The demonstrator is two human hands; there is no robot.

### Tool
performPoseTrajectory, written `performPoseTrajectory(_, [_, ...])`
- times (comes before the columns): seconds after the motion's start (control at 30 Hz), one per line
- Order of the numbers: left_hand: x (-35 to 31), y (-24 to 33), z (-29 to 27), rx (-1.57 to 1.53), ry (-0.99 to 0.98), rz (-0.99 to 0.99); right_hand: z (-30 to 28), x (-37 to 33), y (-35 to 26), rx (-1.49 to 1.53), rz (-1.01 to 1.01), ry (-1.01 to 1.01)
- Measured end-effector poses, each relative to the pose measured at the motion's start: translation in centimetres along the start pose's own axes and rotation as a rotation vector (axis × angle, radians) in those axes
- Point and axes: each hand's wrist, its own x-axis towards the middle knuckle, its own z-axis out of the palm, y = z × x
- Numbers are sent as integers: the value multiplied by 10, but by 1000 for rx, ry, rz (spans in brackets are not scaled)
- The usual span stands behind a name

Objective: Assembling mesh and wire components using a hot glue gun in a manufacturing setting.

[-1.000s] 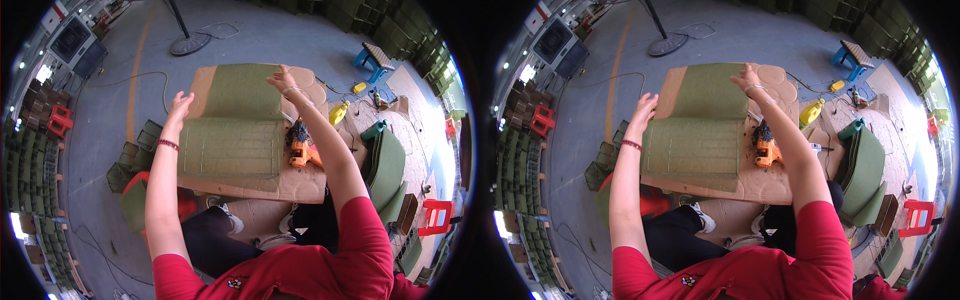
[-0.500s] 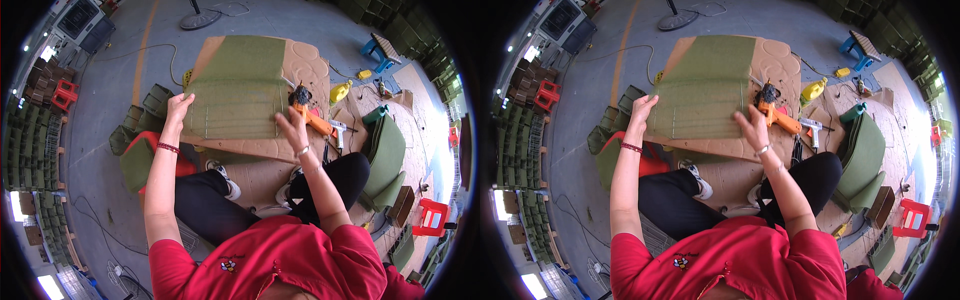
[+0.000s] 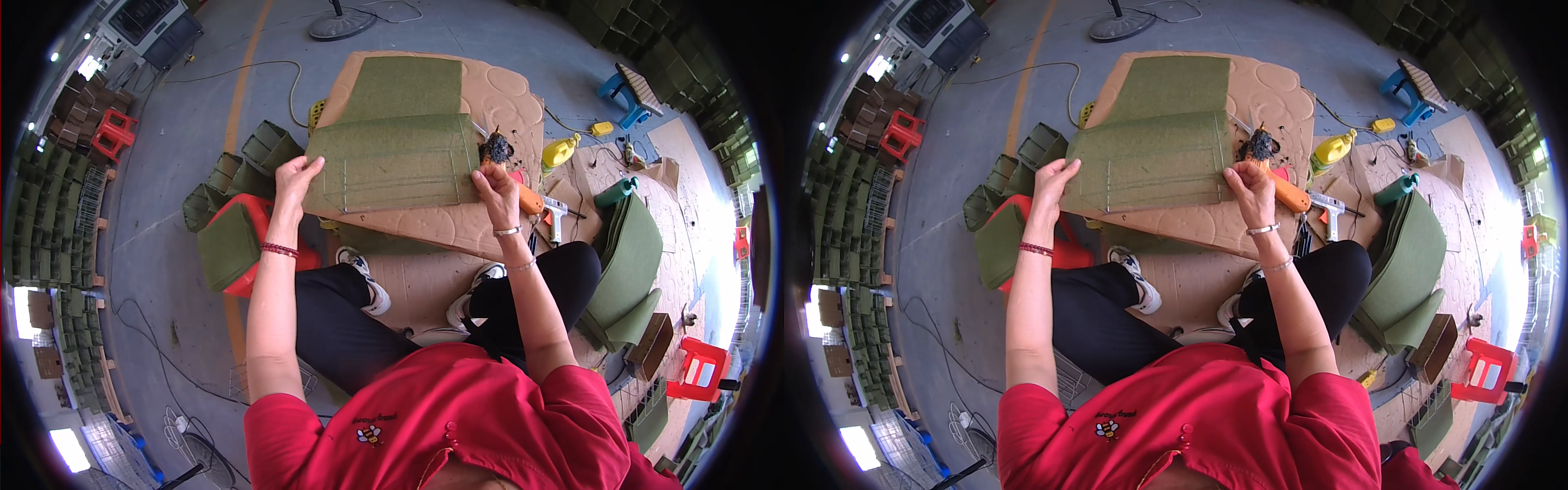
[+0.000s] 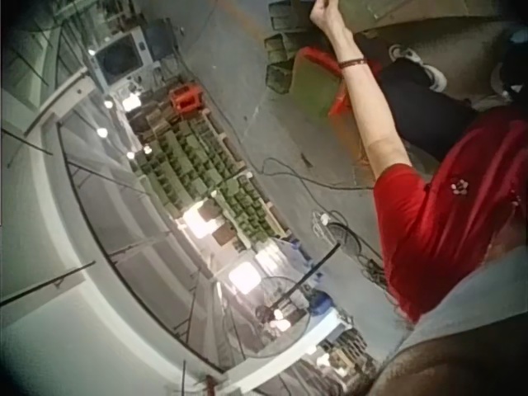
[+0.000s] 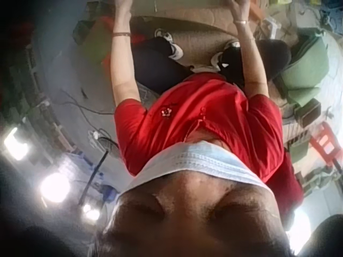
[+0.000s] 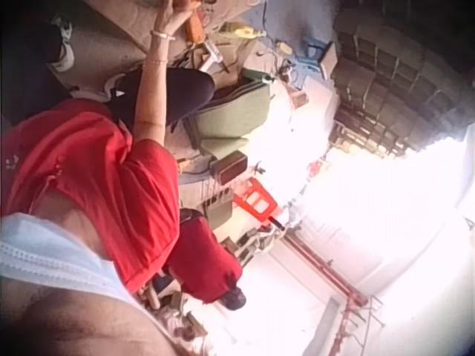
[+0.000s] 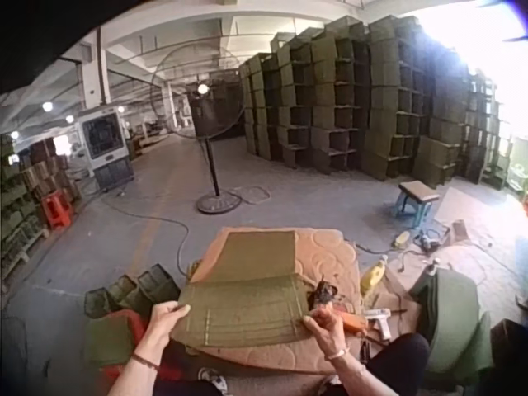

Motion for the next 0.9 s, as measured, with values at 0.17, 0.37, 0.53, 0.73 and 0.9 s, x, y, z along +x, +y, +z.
performPoseTrajectory(0.17, [-10, 6, -3, 121, 19, -62, -4, 4, 4, 40, -77, 28])
performPoseTrajectory(0.37, [-6, -8, -20, 184, -19, -86, -3, -4, 5, 31, -9, -12])
performPoseTrajectory(0.53, [-3, -5, -15, 126, -87, -112, -6, -5, 2, 71, 1, 12])
performPoseTrajectory(0.73, [-8, 2, -20, 227, -76, -113, 4, -9, 13, 178, 11, 21])
performPoseTrajectory(0.9, [2, -9, -27, 193, -92, -94, 8, -10, 13, 199, 3, 21])
